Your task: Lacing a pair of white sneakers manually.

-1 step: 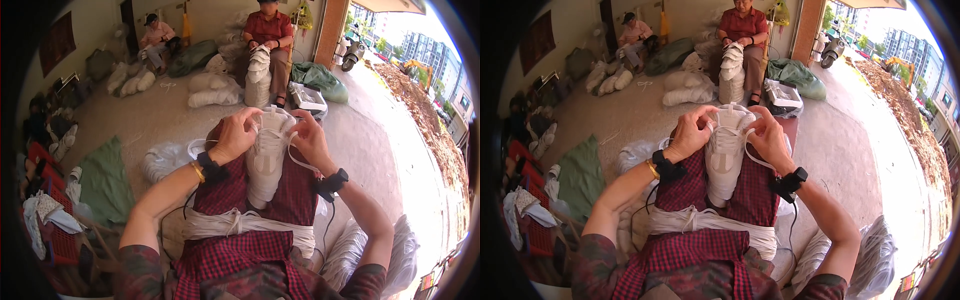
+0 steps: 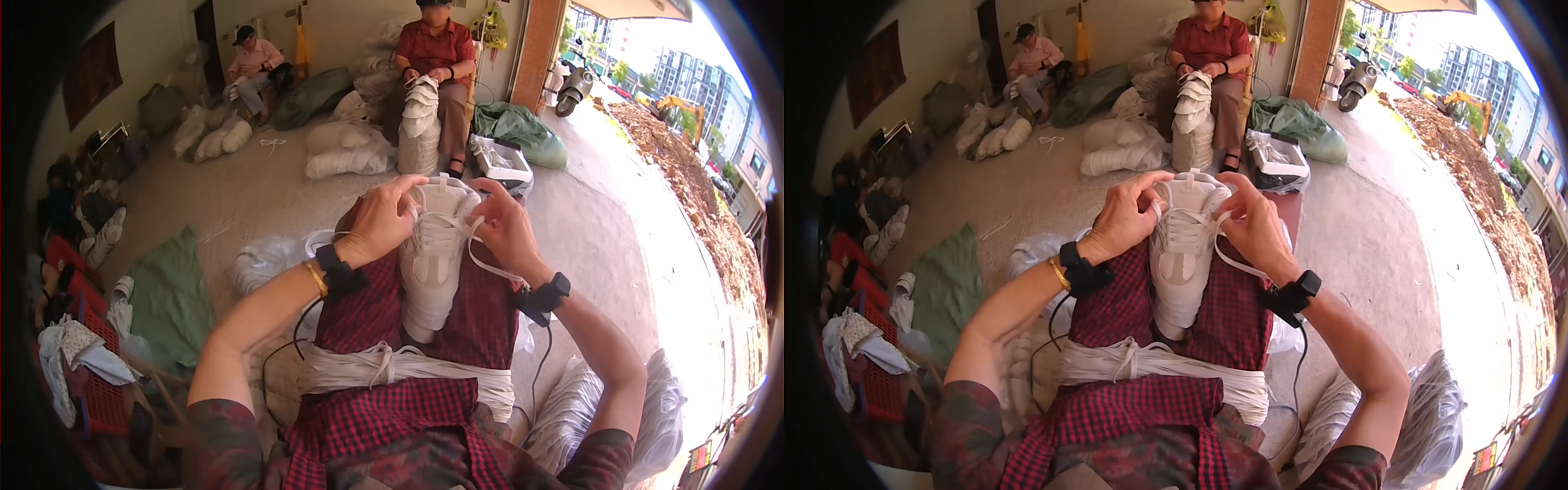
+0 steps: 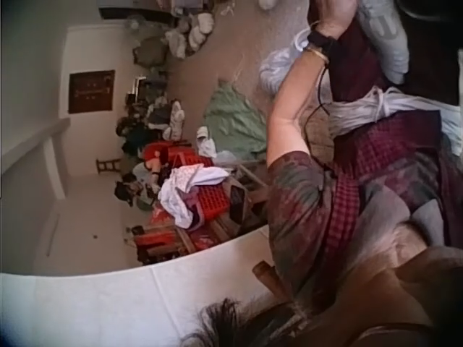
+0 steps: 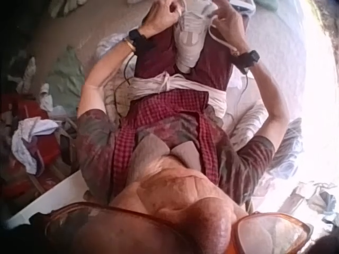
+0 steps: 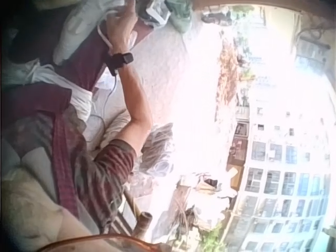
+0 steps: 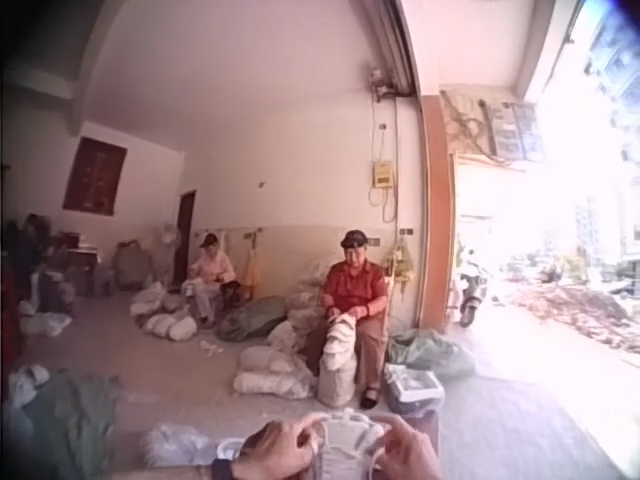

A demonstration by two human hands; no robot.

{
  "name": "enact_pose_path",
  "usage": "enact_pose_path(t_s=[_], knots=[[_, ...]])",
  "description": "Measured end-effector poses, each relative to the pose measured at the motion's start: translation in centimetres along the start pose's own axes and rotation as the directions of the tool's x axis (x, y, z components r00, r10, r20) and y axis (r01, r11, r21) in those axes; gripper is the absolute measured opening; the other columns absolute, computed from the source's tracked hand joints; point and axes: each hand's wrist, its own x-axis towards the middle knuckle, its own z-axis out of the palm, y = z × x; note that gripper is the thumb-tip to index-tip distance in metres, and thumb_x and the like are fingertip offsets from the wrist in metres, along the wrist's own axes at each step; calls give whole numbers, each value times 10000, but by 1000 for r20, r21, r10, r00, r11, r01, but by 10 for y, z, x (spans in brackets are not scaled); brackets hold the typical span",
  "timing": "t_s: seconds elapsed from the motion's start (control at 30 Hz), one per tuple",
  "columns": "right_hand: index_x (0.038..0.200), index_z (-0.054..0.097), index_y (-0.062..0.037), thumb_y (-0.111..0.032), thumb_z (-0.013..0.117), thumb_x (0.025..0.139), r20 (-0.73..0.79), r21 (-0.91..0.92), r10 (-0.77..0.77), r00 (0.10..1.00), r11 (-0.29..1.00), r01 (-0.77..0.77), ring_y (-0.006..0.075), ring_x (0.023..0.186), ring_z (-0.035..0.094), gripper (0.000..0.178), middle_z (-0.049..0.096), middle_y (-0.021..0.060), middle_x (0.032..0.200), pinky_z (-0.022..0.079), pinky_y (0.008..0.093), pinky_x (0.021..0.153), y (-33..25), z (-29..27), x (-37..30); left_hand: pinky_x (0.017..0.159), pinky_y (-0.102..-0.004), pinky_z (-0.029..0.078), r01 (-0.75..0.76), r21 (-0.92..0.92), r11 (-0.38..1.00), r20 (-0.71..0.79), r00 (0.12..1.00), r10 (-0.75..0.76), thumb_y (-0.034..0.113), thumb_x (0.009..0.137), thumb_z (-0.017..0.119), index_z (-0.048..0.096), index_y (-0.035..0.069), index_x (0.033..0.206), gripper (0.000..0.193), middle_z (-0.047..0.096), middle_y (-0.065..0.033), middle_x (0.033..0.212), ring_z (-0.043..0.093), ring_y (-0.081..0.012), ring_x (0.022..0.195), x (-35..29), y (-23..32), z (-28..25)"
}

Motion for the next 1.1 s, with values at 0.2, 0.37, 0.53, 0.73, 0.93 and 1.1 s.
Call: enact_pose_path(t_s=[0.2,0.37,0.53,0.73,0.93,1.1], knots=[[1098,638,-75,4,660,745,276,-360,-311,909,843,398,300,890,641,362,664,110,897,522,403,747,-8,-26,27,803,-434,510,-489,185,853,610,737,290,-40,806,626,651,31,1004,212,570,-143,934,616,-339,855,43,-1,-38],[1029,648,-47,-47,700,744,474,-493,-426,771,597,633,303,1021,523,290,514,112,987,497,408,817,-12,-24,37,847,-392,508,-771,198,605,676,554,486,-27,765,605,679,37,931,193,570,-129,948,623,-323,921,69,8,-37],[1021,737,-83,51,579,726,477,-424,-272,836,761,490,300,1069,528,361,539,115,1040,444,383,954,-10,-23,42,806,-403,483,-561,315,766,846,532,42,39,725,627,677,-13,851,145,587,-162,942,603,-340,918,83,13,-33],[996,757,-40,-182,560,817,588,-253,-138,797,904,343,298,911,636,302,681,162,894,496,360,845,-18,-27,69,661,-466,502,-448,394,803,883,426,-195,208,713,563,679,-73,779,311,636,-252,702,634,-374,672,106,30,-20],[864,749,23,-279,632,841,161,-325,-238,958,904,279,213,644,618,325,600,150,640,510,368,671,10,10,56,679,-457,530,-266,466,844,754,619,-221,148,642,611,696,-54,720,233,656,-237,685,663,-357,674,93,28,-14],[817,691,65,-351,588,884,-183,161,-22,983,986,52,179,558,539,434,531,119,547,456,380,575,12,1,94,691,-404,524,-238,471,849,680,711,-178,143,705,633,709,-16,815,208,682,-158,855,658,-300,824,85,9,1]])
